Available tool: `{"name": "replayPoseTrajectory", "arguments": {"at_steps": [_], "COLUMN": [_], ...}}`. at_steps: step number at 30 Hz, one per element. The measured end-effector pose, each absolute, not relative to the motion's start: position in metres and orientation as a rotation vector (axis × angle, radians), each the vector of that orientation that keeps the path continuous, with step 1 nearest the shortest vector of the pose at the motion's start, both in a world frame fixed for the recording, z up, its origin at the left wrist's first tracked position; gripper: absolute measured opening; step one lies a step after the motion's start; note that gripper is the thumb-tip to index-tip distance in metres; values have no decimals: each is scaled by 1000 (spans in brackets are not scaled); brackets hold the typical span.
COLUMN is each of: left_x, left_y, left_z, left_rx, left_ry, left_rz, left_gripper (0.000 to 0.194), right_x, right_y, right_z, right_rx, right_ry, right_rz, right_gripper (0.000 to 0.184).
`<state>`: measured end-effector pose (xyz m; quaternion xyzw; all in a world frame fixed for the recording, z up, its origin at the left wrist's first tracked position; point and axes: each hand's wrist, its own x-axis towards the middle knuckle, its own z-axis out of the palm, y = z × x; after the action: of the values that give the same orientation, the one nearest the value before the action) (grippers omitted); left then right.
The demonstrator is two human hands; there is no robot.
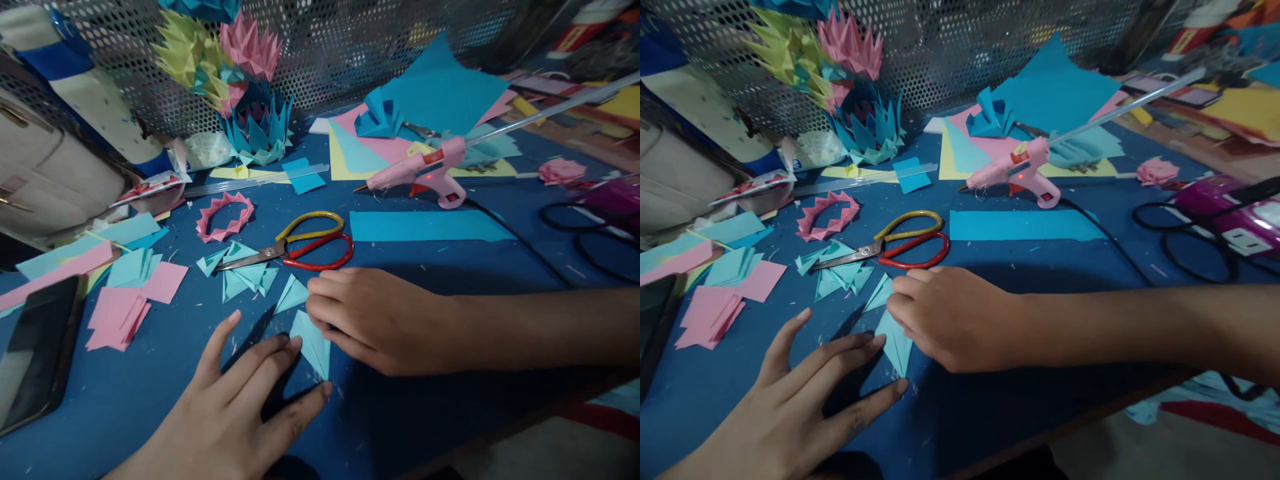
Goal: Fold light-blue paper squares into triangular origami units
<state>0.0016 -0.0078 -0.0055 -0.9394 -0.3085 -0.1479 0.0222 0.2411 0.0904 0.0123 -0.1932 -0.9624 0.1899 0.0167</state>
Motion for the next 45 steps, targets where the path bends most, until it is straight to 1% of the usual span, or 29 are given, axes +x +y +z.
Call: {"name": "replayPoseTrajectory", "arguments": {"at_steps": [3, 9, 13, 20, 28, 33, 37, 38, 41, 45], "left_x": [1, 3, 5, 6, 4, -1, -3, -3, -3, -2], "left_y": [-7, -4, -5, -6, -9, -6, -3, -3, -6, -8], "left_z": [-6, -12, -13, -11, -10, -4, 1, 1, -4, -6], "left_rx": [-2912, -2906, -2909, -2888, -2876, -2891, -2931, -2898, -2869, -2902], "left_ry": [-934, -940, -965, -980, -989, -935, -742, -806, -889, -884], "left_rz": [-429, -418, -408, -457, -518, -465, -234, -299, -390, -365], "left_gripper": [59, 70, 67, 66, 61, 59, 56, 53, 54, 61], "right_x": [241, 241, 241, 242, 242, 242, 242, 242, 242, 242], "right_y": [91, 91, 90, 88, 90, 92, 92, 92, 92, 92], "right_z": [12, 13, 13, 10, 11, 12, 12, 12, 12, 13], "right_rx": [-607, -570, -579, -520, -488, -474, -478, -479, -480, -469], "right_ry": [-2982, -2999, -2996, -3010, -3009, -3018, -3030, -3032, -3031, -3019], "right_rz": [590, 559, 551, 419, 418, 428, 429, 428, 431, 425], "right_gripper": [11, 9, 8, 5, 8, 9, 11, 10, 10, 10]}}
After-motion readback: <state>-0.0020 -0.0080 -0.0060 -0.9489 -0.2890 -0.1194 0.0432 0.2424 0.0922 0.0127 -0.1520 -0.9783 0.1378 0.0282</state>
